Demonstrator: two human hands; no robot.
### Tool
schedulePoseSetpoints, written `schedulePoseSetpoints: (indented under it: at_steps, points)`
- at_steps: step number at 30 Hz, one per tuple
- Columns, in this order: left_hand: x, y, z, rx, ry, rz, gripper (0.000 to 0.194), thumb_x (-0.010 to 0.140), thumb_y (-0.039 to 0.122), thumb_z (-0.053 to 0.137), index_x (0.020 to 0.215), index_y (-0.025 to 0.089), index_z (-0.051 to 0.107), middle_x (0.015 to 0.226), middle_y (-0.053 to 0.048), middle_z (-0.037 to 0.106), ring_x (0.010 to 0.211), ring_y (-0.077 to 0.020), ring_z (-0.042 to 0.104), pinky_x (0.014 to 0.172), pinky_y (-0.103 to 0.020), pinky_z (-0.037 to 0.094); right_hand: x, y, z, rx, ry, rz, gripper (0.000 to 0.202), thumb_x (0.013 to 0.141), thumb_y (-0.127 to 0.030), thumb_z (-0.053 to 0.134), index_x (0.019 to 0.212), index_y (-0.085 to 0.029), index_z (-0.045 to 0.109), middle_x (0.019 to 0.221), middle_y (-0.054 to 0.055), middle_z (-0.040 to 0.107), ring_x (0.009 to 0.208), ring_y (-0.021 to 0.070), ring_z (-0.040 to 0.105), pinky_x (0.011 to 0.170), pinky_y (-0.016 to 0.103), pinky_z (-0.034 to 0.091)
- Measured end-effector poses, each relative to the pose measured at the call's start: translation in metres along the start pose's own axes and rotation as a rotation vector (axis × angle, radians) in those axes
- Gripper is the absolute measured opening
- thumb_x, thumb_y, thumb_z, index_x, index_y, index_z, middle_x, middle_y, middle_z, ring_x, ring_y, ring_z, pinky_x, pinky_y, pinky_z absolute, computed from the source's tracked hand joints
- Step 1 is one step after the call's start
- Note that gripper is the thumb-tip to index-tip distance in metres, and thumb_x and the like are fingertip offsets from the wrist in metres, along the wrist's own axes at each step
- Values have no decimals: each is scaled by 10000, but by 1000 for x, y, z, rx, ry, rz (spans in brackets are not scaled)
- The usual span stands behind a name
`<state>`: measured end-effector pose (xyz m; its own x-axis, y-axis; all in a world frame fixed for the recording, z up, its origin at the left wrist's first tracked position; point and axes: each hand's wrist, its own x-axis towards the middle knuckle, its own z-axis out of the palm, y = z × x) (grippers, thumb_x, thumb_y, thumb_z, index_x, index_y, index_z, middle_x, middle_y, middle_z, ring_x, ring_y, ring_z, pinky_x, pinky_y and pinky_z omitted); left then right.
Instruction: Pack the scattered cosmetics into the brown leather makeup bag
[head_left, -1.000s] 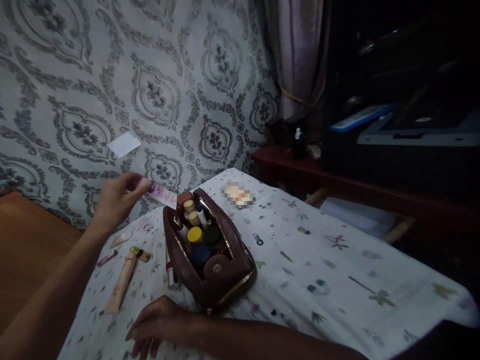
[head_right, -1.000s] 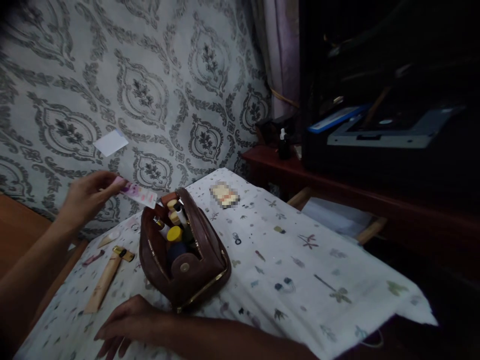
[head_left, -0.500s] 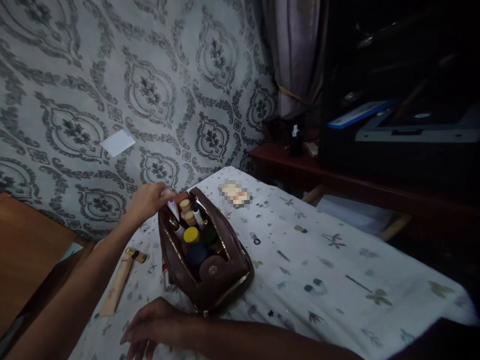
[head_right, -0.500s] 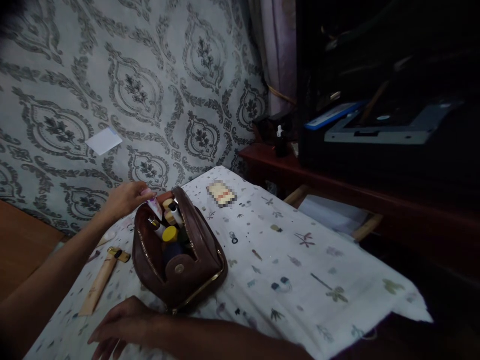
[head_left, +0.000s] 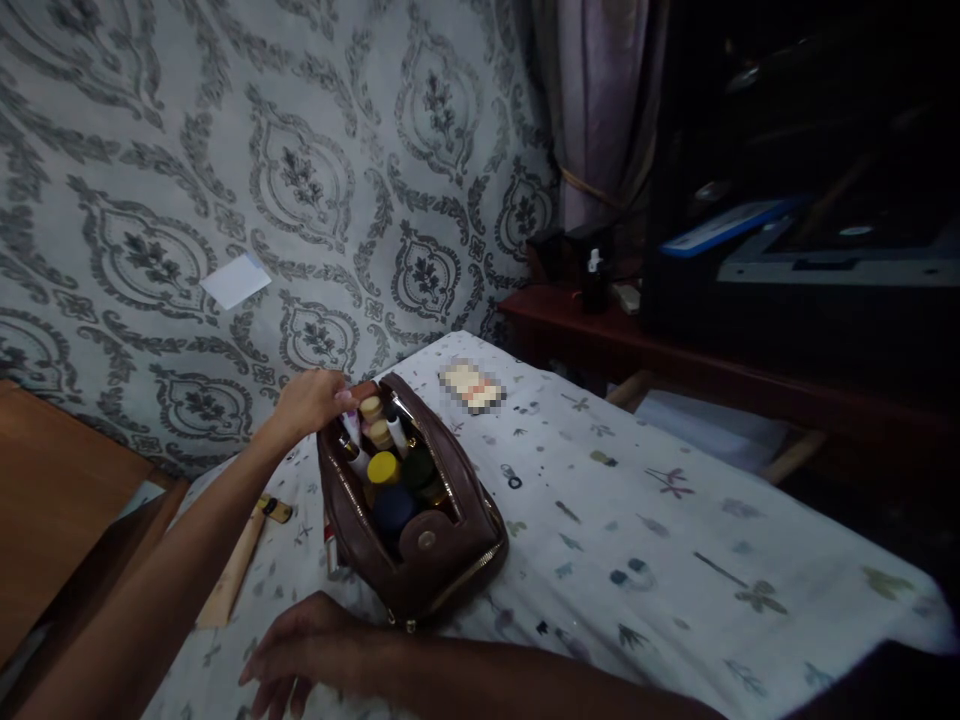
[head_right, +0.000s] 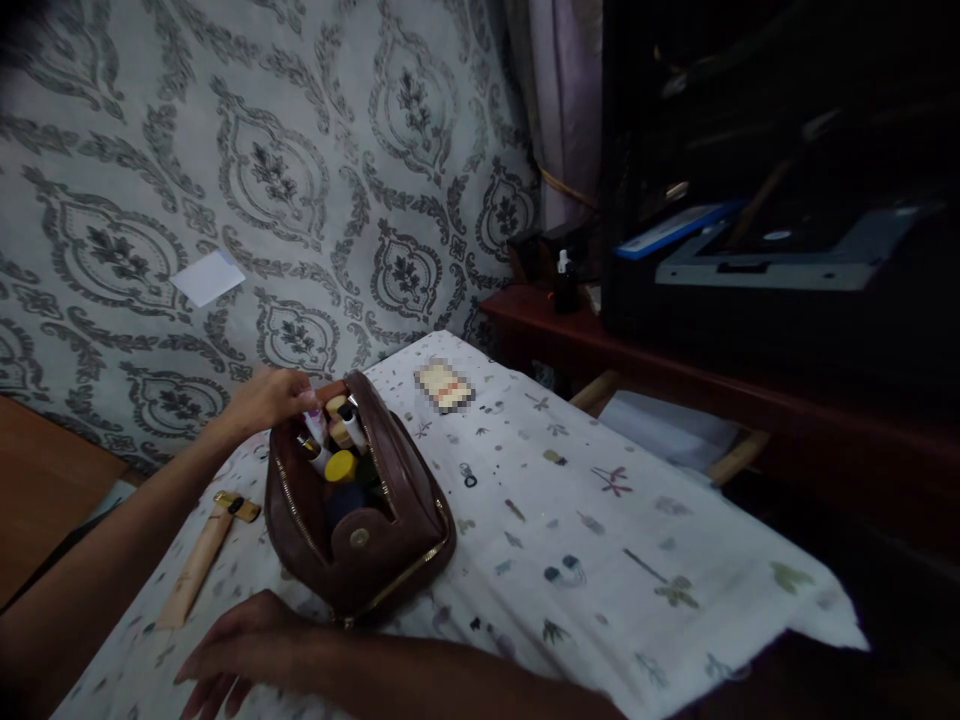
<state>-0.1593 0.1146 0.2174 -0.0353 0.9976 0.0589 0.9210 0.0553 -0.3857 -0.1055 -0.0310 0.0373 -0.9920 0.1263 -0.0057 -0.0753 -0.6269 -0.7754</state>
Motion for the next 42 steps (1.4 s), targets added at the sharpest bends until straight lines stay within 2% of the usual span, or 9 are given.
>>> schedulePoseSetpoints:
  at_steps: [7, 14, 19, 24, 30, 37, 42]
  points:
    - [5, 3, 1, 18, -33, 21, 205, 838, 363, 529, 891, 218, 664, 905, -66, 702, 873, -244, 638, 630, -285, 368, 5, 4, -3, -4, -32, 6, 533, 380, -567, 799, 671, -164, 608, 553, -42, 629, 435, 93, 577, 468, 207, 374]
    - [4, 5, 3, 68, -54, 17, 260, 829, 451, 576, 894, 215, 664, 918, -81, 711, 915, -261, 644, 679, -293, 408, 6, 6, -4, 14, -33, -21, 513, 421, -551, 800, 688, -159, 606, 558, -39, 624, 446, 92, 572, 487, 212, 364]
    - [5, 10, 0, 117, -131, 32, 342, 797, 513, 603, 916, 202, 681, 1026, -122, 718, 997, -309, 649, 710, -322, 440, 6, 5, -4, 5, -16, -8, 534, 396, -567, 809, 666, -157, 597, 567, -33, 619, 447, 94, 571, 489, 219, 361]
    - [8, 13, 0, 149, -202, 68, 277, 752, 459, 644, 839, 199, 683, 1044, -136, 721, 1003, -343, 655, 718, -348, 465, 6, 6, -4, 1, -38, -8, 550, 401, -592, 801, 673, -159, 598, 576, -33, 621, 449, 91, 571, 490, 218, 361]
    - [8, 13, -1, 124, -243, 104, 187, 729, 403, 667, 814, 237, 674, 946, -73, 730, 944, -293, 663, 716, -310, 463, 9, 6, -5, -8, -45, 11, 557, 380, -591, 800, 673, -164, 595, 567, -38, 624, 444, 94, 573, 491, 217, 364]
    - [7, 13, -4, 79, -249, 53, 262, 763, 436, 613, 860, 202, 680, 971, -113, 714, 946, -305, 656, 693, -311, 445, 5, 4, -3, -4, -29, -7, 571, 381, -601, 802, 676, -161, 588, 565, -36, 614, 452, 93, 566, 498, 218, 357]
    - [13, 5, 1, -3, -261, 79, 273, 808, 440, 556, 759, 208, 690, 746, -46, 691, 760, -216, 641, 632, -268, 400, 1, 0, -1, -6, -16, 5, 587, 382, -605, 808, 690, -156, 590, 581, -35, 616, 463, 90, 565, 513, 217, 355]
